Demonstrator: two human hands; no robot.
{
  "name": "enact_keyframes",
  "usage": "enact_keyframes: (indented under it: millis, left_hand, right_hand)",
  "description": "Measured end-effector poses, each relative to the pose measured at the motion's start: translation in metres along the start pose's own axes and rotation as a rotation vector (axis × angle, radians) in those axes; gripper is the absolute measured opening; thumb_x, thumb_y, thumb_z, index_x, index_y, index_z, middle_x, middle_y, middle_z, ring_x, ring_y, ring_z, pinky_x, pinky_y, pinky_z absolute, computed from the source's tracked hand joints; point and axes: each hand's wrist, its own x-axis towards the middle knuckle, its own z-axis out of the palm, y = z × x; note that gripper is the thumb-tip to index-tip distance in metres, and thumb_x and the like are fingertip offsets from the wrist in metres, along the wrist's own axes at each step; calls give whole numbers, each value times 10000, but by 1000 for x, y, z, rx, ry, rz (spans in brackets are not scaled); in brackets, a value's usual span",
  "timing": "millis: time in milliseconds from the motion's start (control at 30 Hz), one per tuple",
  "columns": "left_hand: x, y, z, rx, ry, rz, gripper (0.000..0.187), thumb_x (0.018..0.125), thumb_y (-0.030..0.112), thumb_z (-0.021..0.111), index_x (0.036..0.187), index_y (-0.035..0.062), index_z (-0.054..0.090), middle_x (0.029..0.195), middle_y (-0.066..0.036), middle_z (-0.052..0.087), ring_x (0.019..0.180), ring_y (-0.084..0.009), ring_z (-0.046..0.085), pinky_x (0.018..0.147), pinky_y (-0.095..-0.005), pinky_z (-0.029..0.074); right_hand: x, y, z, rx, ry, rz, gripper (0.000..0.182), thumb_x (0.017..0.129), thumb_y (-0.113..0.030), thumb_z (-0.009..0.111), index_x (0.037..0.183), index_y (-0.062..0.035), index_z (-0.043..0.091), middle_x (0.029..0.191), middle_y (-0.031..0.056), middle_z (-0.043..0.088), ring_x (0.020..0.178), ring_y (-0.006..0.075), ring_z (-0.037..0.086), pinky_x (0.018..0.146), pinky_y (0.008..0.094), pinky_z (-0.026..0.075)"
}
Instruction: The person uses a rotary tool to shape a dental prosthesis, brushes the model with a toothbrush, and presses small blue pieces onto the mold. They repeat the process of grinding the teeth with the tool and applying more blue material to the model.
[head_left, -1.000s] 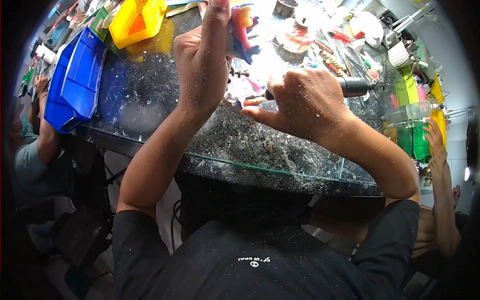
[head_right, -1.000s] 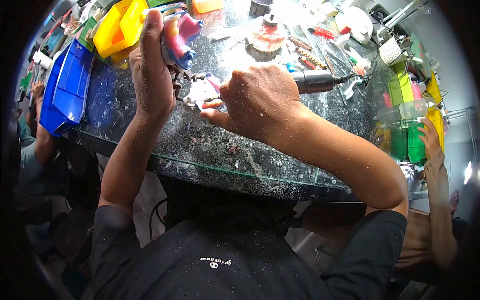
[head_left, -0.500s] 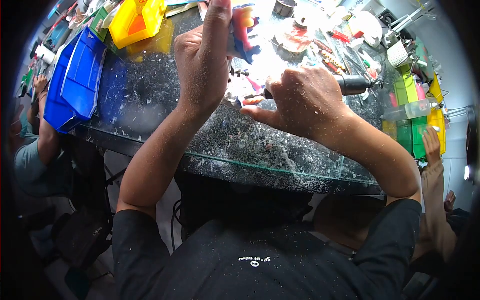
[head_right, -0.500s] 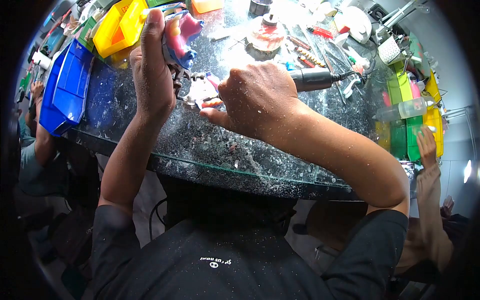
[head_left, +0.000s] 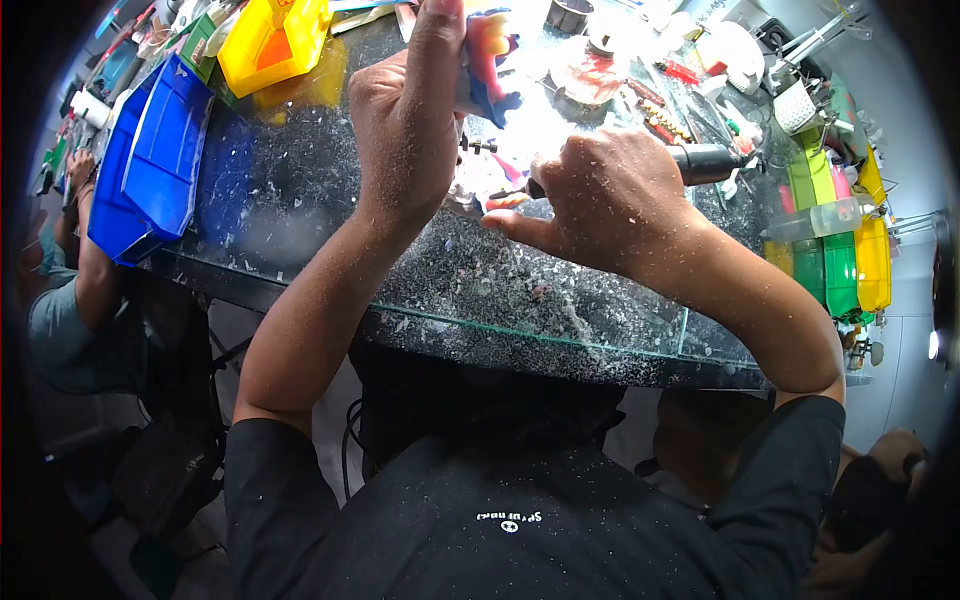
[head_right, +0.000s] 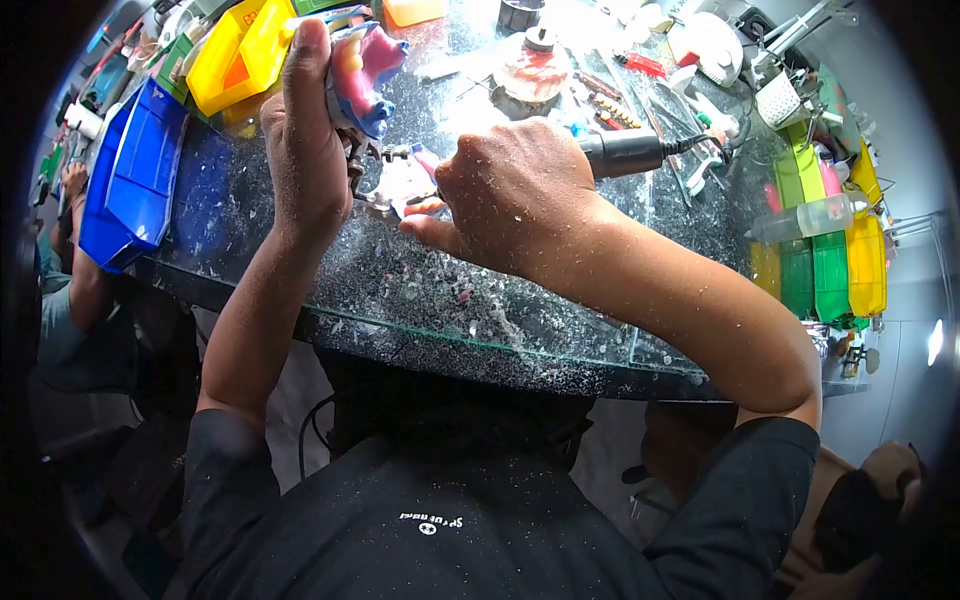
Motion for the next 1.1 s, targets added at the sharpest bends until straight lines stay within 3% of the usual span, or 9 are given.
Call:
enact_keyframes:
  millis: [300, 1100]
  left_hand:
    - [2, -3, -3, -41, -46, -7, 675, 866, 635, 493, 1150, 25, 551, 1016, -96, 600, 958, -120, 617, 852, -231, 491]
    - [-1, 1, 1, 1, 2, 8, 707, 861, 649, 479, 1188, 24, 530, 1036, -108, 596, 1010, -147, 612, 906, -269, 483]
  right_hand:
    - [-1, -1, -2, 18, 21, -9, 494, 824, -552, 620, 773, -72, 726, 592, 85, 625, 553, 194, 661, 476, 301, 502]
    - [1, -4, -7, 14, -57, 50, 508, 822, -561, 616, 756, -71, 732, 596, 91, 626, 566, 192, 664, 492, 300, 507]
